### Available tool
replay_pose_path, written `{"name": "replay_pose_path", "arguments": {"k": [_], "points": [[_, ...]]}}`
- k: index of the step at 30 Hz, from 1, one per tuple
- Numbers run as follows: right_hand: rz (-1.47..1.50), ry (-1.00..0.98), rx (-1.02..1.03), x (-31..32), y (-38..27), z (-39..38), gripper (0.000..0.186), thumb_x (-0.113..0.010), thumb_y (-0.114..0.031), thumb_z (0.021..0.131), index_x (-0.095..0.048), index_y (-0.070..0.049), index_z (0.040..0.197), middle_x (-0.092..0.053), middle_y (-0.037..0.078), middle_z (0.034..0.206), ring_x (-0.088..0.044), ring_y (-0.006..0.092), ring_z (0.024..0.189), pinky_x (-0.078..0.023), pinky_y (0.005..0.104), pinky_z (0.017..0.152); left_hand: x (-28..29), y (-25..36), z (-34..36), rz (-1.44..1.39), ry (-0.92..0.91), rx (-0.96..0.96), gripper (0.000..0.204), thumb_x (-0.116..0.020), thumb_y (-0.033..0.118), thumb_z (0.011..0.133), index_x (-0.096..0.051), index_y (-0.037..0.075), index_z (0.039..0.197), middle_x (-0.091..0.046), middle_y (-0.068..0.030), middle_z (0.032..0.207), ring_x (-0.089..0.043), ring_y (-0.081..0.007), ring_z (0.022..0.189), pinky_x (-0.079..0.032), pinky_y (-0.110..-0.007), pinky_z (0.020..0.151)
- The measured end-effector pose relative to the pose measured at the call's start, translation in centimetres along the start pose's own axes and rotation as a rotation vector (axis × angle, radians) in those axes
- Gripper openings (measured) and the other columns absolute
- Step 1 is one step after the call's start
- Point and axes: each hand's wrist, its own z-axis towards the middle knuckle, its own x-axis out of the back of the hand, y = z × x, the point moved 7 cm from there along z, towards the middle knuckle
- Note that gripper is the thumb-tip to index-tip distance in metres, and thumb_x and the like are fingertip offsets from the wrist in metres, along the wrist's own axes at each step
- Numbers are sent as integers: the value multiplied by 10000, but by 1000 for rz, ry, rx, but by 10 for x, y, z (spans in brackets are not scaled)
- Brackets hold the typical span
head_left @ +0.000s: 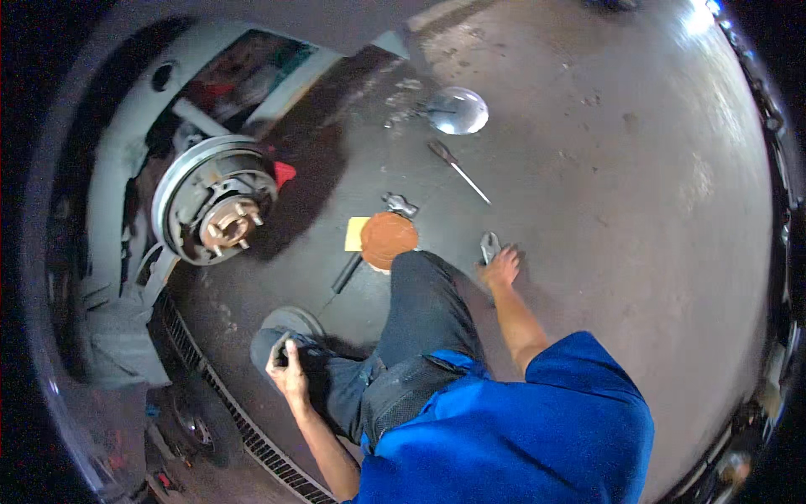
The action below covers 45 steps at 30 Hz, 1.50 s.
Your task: Repairing the rear drum brake assembly of a vehicle.
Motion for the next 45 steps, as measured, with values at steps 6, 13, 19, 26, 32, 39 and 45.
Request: {"name": "replay_pose_path", "arguments": {"k": [6, 13, 19, 26, 32, 39, 45], "points": [[231, -223, 30, -28, 64, -17, 724, -686, -355, 830, -383, 78, 1324, -432, 307, 1326, -517, 444, 1180, -455, 471, 983, -69, 59, 6, -85, -276, 187, 309, -671, 266, 928, -680, -15, 1057, -552, 35, 750, -465, -63, 651, -396, -215, 594], [510, -265, 639, 134, -82, -110, 501, -653, -340, 862, -538, 30, 1180, -595, 260, 1136, -606, 420, 982, -504, 465, 858, -204, 24, -9, -382, -765, 296, 555, -632, 422, 929, -562, -38, 1231, -648, -142, 1166, -631, -225, 1003, -512, -381, 824], [443, -57, 1158, 235, -190, -225, 583, -651, -296, 894, -455, -30, 1375, -506, 215, 1324, -553, 357, 1160, -503, 425, 949, -214, 58, 32, -1427, -536, 493, 304, -611, 313, 945, -549, 63, 1107, -593, -61, 954, -595, -184, 829, -514, -338, 770], [545, 537, 1346, 263, -211, -280, 350, -653, -130, 864, -598, 2, 1183, -653, 136, 1022, -679, 274, 833, -575, 351, 746, -121, 81, 97, -1733, -348, 451, 170, -594, 222, 954, -526, 66, 954, -516, -31, 786, -504, -145, 694, -484, -281, 660], [600, 400, 1344, 278, -250, -320, 223, -667, -109, 839, -614, -14, 1034, -641, 144, 890, -657, 310, 703, -549, 386, 605, -79, 96, 108, -1862, -373, 511, 182, -534, 248, 981, -506, 88, 900, -496, -17, 725, -462, -129, 598, -441, -243, 537], [922, -484, 449, 242, -261, -300, 290, -587, -287, 950, -639, -6, 905, -648, 145, 739, -650, 207, 624, -505, 348, 562, -69, 96, 127, -1900, -476, 403, 250, -511, 289, 944, -537, 55, 1029, -522, -65, 778, -505, -183, 627, -492, -366, 637], [842, 9, 912, 263, -290, -332, 169, -629, -156, 927, -645, 11, 952, -652, 123, 642, -659, 175, 586, -518, 310, 550, -52, 75, 128, -1734, -397, 338, 239, -543, 257, 969, -522, 41, 1068, -513, -43, 793, -526, -169, 697, -498, -361, 677]]}}
